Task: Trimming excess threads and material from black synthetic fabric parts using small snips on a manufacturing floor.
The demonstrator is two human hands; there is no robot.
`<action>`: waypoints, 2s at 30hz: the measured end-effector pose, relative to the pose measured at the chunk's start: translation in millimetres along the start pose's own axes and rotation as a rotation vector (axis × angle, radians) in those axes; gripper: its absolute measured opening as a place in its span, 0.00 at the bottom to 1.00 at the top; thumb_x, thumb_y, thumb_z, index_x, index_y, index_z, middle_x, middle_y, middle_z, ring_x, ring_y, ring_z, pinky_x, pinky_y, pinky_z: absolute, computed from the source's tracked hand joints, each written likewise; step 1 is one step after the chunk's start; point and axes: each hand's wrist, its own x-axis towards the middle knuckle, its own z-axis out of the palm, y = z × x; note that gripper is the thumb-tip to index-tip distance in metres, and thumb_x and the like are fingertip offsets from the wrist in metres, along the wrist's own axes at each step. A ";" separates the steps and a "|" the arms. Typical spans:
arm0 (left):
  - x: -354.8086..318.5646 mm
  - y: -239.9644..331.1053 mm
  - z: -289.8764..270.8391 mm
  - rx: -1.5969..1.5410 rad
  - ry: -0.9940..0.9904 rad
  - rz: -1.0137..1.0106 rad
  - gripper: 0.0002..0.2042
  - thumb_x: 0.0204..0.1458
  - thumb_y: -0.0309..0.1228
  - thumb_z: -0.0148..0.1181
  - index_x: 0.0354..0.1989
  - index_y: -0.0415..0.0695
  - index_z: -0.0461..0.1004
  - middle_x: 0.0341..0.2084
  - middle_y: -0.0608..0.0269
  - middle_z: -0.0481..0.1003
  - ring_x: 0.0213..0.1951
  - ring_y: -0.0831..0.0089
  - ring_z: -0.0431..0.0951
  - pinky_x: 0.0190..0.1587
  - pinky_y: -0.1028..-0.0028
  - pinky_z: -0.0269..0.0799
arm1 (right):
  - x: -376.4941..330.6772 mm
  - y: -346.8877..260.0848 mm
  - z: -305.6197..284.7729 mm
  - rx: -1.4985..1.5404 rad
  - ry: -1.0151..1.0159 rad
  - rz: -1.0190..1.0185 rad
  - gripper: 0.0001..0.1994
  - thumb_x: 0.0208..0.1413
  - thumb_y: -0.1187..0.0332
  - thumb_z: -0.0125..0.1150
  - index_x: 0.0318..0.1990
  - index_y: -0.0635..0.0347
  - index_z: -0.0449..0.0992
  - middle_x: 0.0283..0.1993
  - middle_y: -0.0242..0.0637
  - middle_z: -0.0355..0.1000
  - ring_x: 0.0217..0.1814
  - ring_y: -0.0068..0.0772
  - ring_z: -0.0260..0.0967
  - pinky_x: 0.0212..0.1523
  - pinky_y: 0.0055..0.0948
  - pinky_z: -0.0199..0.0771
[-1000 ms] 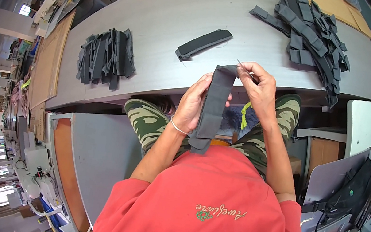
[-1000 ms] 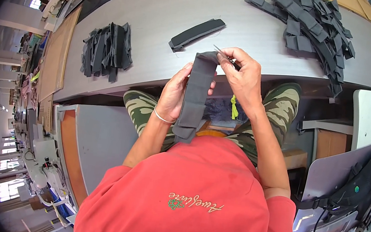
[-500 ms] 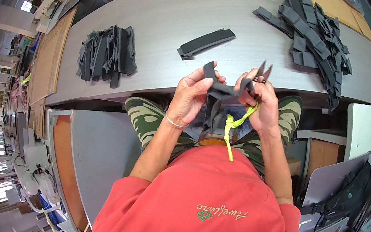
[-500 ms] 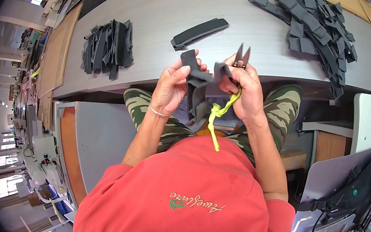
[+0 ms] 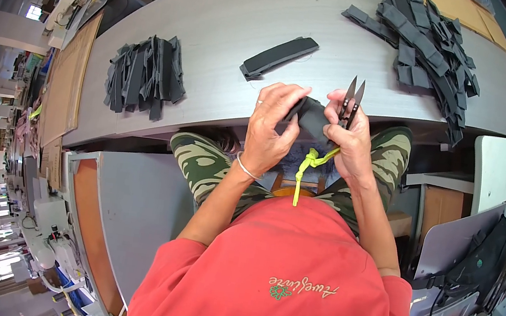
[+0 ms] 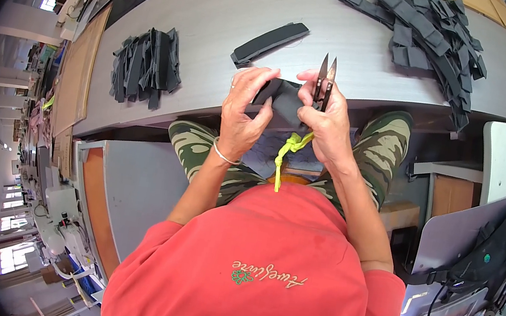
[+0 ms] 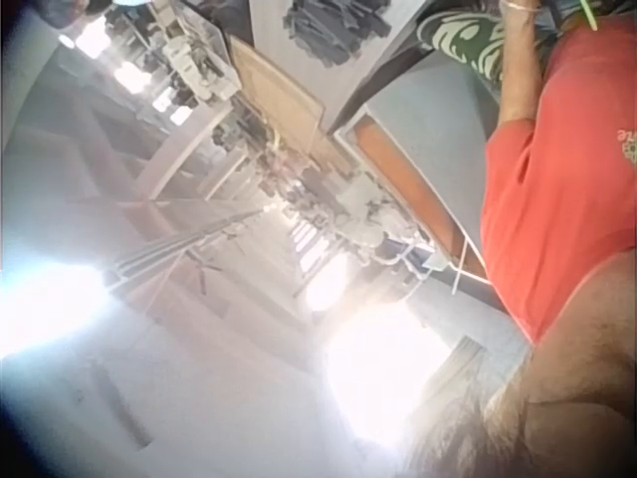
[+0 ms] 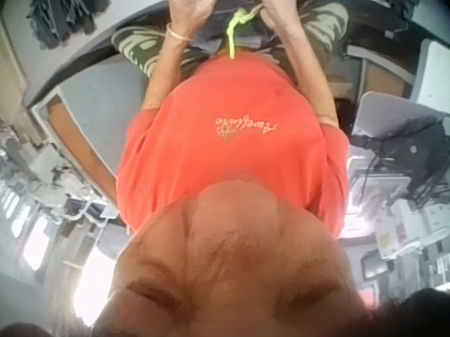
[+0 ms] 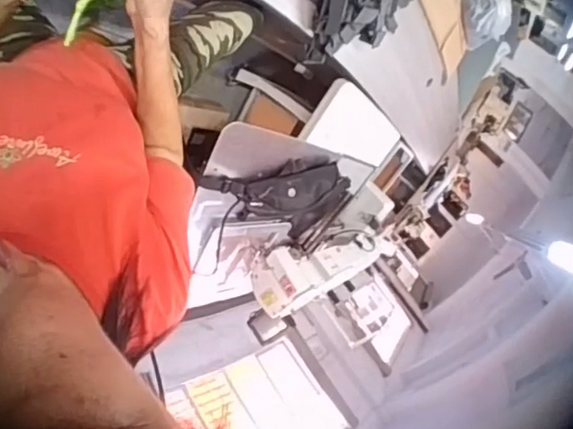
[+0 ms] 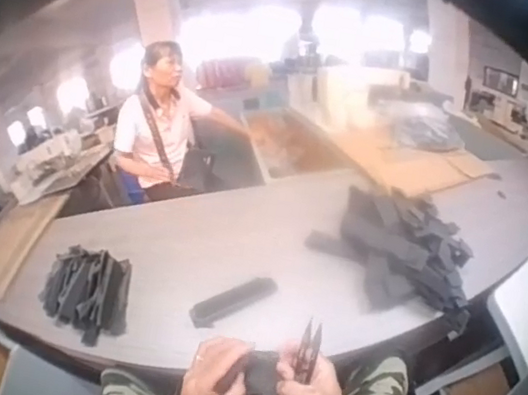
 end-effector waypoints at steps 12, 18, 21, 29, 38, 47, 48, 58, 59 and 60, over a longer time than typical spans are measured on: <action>-23.5 -9.2 5.7 -1.491 0.085 -1.154 0.26 0.53 0.24 0.61 0.60 0.38 0.61 0.35 0.68 0.72 0.37 0.82 0.70 0.45 0.76 0.67 | -6.9 17.3 -9.5 -0.304 -0.308 -0.274 0.11 0.32 0.81 0.47 0.28 0.64 0.68 0.26 0.28 0.60 0.27 0.19 0.52 0.30 0.20 0.54; -32.4 -19.8 7.3 -1.696 0.021 -1.002 0.29 0.53 0.24 0.58 0.64 0.40 0.56 0.46 0.64 0.71 0.44 0.77 0.73 0.46 0.71 0.71 | -9.8 11.9 -3.5 -0.574 -0.406 -0.384 0.11 0.31 0.84 0.47 0.27 0.64 0.70 0.24 0.31 0.59 0.23 0.22 0.53 0.25 0.21 0.53; -23.5 -11.0 3.8 -1.723 0.066 -1.003 0.36 0.49 0.21 0.62 0.66 0.39 0.50 0.39 0.63 0.73 0.43 0.78 0.72 0.50 0.76 0.66 | -9.5 10.9 -9.2 -0.632 -0.345 -0.375 0.11 0.34 0.84 0.48 0.28 0.63 0.70 0.25 0.29 0.62 0.25 0.20 0.57 0.26 0.20 0.55; -25.5 -14.2 3.4 -1.287 0.154 -0.835 0.39 0.46 0.16 0.60 0.67 0.38 0.47 0.37 0.62 0.73 0.38 0.77 0.75 0.41 0.79 0.73 | -10.7 15.2 -3.3 -0.090 -0.118 -0.029 0.09 0.57 0.74 0.59 0.43 0.62 0.68 0.29 0.27 0.69 0.29 0.13 0.60 0.30 0.14 0.59; -19.2 -12.9 -0.4 -1.466 0.030 -0.950 0.30 0.54 0.26 0.56 0.65 0.40 0.53 0.42 0.63 0.72 0.44 0.75 0.73 0.46 0.73 0.70 | -12.9 5.1 -1.5 -0.562 0.025 -0.037 0.13 0.50 0.79 0.61 0.45 0.63 0.74 0.26 0.27 0.71 0.28 0.14 0.62 0.30 0.18 0.65; -6.1 -15.4 5.7 -1.123 0.094 -0.988 0.11 0.52 0.28 0.61 0.41 0.40 0.68 0.31 0.66 0.73 0.36 0.79 0.74 0.36 0.79 0.69 | -13.5 16.7 -5.8 -0.785 0.071 -0.137 0.11 0.46 0.82 0.60 0.39 0.62 0.77 0.26 0.40 0.74 0.30 0.24 0.74 0.32 0.24 0.71; -6.3 -13.1 5.2 -1.125 0.089 -0.990 0.11 0.52 0.28 0.61 0.41 0.40 0.68 0.31 0.66 0.73 0.36 0.79 0.74 0.36 0.79 0.69 | -10.9 16.4 -11.3 -0.735 0.047 -0.113 0.11 0.47 0.81 0.60 0.39 0.62 0.77 0.26 0.39 0.75 0.31 0.22 0.74 0.33 0.23 0.71; -6.1 -4.8 -1.5 -0.984 0.086 -0.800 0.16 0.50 0.24 0.59 0.47 0.35 0.67 0.39 0.55 0.77 0.43 0.73 0.75 0.51 0.74 0.67 | -1.4 14.1 -11.4 -0.797 0.035 -0.290 0.08 0.50 0.74 0.62 0.39 0.61 0.79 0.33 0.44 0.77 0.34 0.41 0.77 0.34 0.29 0.72; -6.9 -3.4 -1.1 -0.978 0.088 -0.812 0.16 0.50 0.24 0.59 0.47 0.35 0.66 0.39 0.55 0.76 0.44 0.73 0.75 0.51 0.74 0.67 | -2.3 12.1 -11.0 -0.821 0.025 -0.264 0.08 0.50 0.74 0.62 0.39 0.61 0.79 0.33 0.44 0.77 0.34 0.41 0.77 0.34 0.29 0.72; -7.3 -2.8 0.9 -0.978 0.089 -0.822 0.17 0.50 0.24 0.59 0.48 0.35 0.66 0.39 0.55 0.76 0.44 0.73 0.75 0.50 0.73 0.67 | -3.0 10.3 -11.4 -0.851 0.018 -0.239 0.08 0.50 0.74 0.62 0.38 0.61 0.79 0.33 0.44 0.77 0.35 0.41 0.77 0.34 0.29 0.72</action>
